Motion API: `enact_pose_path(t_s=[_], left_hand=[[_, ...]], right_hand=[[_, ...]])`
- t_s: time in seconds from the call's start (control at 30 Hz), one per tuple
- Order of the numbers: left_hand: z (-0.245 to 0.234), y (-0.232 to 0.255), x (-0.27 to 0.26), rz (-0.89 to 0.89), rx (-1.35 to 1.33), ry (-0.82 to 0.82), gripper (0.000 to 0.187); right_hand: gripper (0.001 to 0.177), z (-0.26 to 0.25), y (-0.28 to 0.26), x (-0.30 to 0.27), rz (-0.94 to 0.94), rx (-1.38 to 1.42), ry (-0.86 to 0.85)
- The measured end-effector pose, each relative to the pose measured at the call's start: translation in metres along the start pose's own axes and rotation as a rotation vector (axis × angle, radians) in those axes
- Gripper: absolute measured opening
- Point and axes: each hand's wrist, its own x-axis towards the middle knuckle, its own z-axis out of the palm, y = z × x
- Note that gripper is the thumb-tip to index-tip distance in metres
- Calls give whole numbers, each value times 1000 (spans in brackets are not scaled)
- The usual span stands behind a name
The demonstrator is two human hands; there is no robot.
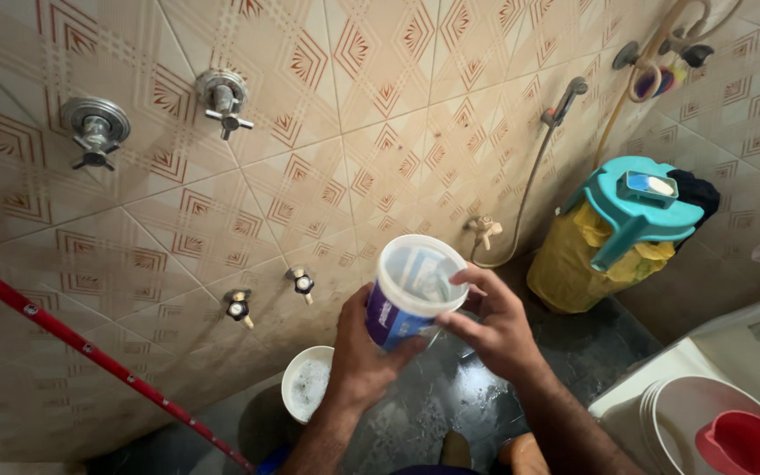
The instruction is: The person mixes water and cleaning liquid into a bucket and then pours the mixture into a smaller container.
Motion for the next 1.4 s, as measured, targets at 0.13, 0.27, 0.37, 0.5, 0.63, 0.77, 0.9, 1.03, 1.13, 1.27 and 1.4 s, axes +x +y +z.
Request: enact_pose_path(t_s=[0.13,0.27,0.37,0.5,0.63,0.77,0.9,1.03,1.13,1.27,1.4], left_hand=[[-12,-3,-4,86,-17,-80,98],[-17,3,-4,241,17,-107,93],[-13,11,-5,206,-118,-124,89],[-4,22,1,195,-172,-101,84],[15,29,13,159,-167,-116,80],[48,30,30,156,-144,-113,78],[79,24,44,169,-90,-62,77],[100,21,52,81,-92,-29,76],[109,17,56,-3,-136,6,77],[113,10,57,-74,-332,58,81],[106,1,51,-139,-352,115,97]], right_hand=[[40,-5,8,2,206,180,195],[38,-7,8,12,361,354,326],[41,-13,10,18,507,408,354],[55,-21,27,27,592,552,278],[52,-35,58,37,709,657,231],[58,-62,95,28,960,807,105],[61,-90,123,27,1064,817,44],[56,-109,111,44,1062,669,124],[60,-119,92,60,935,579,96],[68,-139,102,79,895,483,84],[39,-157,129,88,362,508,-59]])
